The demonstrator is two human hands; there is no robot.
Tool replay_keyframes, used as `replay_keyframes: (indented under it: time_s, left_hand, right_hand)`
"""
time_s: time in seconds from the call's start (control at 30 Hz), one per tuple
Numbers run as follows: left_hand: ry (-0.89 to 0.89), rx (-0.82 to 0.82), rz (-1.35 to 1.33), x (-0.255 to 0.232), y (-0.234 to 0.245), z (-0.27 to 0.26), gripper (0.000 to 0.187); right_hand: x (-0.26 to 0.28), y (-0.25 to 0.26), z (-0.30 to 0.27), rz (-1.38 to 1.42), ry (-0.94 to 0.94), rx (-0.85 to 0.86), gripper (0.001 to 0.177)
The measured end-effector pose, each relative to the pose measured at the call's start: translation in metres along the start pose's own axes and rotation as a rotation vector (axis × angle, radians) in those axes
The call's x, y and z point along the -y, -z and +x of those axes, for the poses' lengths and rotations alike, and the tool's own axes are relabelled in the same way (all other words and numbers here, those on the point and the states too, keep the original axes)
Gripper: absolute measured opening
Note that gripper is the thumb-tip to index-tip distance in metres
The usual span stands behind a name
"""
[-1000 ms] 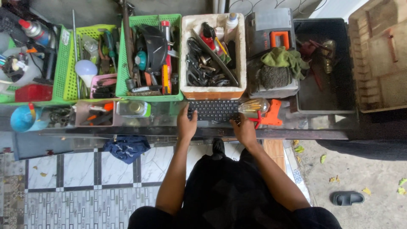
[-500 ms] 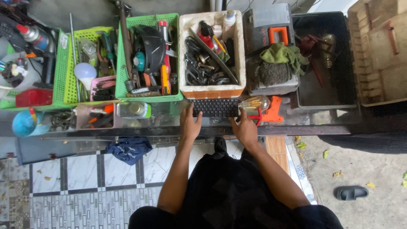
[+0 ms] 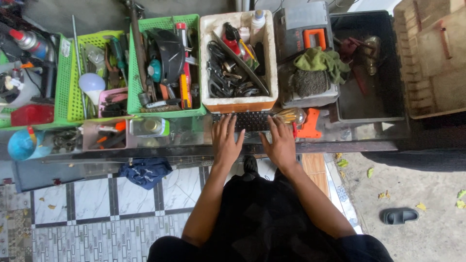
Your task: Sorting and inspecting various tools, light bulbs, and hardware items at a workbench.
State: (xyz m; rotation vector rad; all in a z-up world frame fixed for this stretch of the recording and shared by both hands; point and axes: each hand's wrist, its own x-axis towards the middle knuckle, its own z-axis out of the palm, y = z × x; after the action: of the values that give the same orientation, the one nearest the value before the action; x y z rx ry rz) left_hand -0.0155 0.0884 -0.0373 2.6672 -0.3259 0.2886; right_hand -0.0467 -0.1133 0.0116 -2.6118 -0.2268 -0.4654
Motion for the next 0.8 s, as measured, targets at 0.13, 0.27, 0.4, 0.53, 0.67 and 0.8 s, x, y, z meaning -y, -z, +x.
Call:
replay_keyframes:
  time_s: [0.13,0.27,0.4,0.53,0.67,0.8]
  left_hand:
    - [-0.038,-0.032,0.038,-0.014,0.005,0.008,0.061]
    - [-0.113,-0.069,0.027,-0.034,0.02,0.014,0.063]
    - [-0.172,-0.081,0.037,-0.054,0.032,0.022,0.065]
    - [-0.172,-0.089,0.008,-0.069,0.024,0.03,0.063]
    - [-0.194,-0.092,-0.013,-0.088,0.025,0.041,0.061]
    - [-0.231,-0.111,-0.016,-0.111,0.018,0.052,0.058]
  right_hand:
    - [0.006,0.018,0.009,0.007,-0.002,-0.026,0.066]
    - [-0.001,0.025,0.012,-0.008,0.045,-0.053,0.063]
    - [-0.007,0.038,0.014,-0.04,0.041,-0.066,0.06]
    - [-0.021,0.043,0.013,-0.075,0.034,-0.084,0.061]
    - [-0.033,0.058,0.017,-0.028,-0.016,-0.095,0.06]
    - [-0.056,0.068,0.016,-0.054,-0.009,-0.13,0.059]
